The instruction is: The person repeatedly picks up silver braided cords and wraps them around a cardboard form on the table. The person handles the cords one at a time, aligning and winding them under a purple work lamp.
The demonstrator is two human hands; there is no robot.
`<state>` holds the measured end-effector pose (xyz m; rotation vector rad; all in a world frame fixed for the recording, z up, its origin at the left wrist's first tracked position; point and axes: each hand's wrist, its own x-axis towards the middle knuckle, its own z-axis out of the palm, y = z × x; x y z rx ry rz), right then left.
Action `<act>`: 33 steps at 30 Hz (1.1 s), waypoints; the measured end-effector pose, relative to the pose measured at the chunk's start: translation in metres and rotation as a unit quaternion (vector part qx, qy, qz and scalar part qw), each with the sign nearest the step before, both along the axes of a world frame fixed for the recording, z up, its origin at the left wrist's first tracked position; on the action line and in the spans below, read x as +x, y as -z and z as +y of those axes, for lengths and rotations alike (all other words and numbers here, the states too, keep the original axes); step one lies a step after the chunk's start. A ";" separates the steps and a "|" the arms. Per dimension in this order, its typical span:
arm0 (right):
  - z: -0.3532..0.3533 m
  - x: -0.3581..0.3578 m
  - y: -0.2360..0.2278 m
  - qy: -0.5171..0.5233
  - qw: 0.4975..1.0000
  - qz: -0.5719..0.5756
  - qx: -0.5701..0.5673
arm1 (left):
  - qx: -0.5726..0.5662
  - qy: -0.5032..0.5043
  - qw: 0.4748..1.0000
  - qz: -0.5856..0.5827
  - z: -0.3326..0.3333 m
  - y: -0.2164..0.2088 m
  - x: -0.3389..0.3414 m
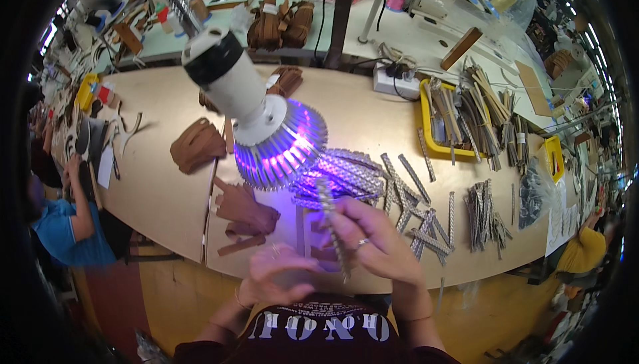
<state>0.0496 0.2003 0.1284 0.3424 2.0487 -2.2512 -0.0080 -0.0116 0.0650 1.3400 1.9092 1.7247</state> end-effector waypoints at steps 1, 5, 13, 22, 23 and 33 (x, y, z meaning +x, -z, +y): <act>0.005 0.006 -0.007 0.005 0.999 -0.015 0.037 | -0.001 -0.055 0.998 -0.010 0.000 0.002 0.000; 0.014 0.021 -0.014 0.030 0.961 -0.026 0.275 | 0.003 -0.214 0.973 -0.093 0.005 0.022 0.001; -0.005 0.013 0.004 -0.069 0.875 0.006 0.480 | -0.063 -0.225 0.969 -0.080 0.017 0.058 0.027; -0.026 0.006 0.033 0.068 0.974 -0.047 0.209 | 0.070 -0.132 0.889 -0.434 0.009 0.068 0.020; -0.026 0.006 0.035 0.083 0.978 -0.047 0.185 | 0.089 -0.111 0.867 -0.478 0.009 0.069 0.018; -0.029 0.001 0.038 0.095 0.966 -0.077 0.228 | 0.026 -0.209 0.928 -0.306 0.015 0.074 0.024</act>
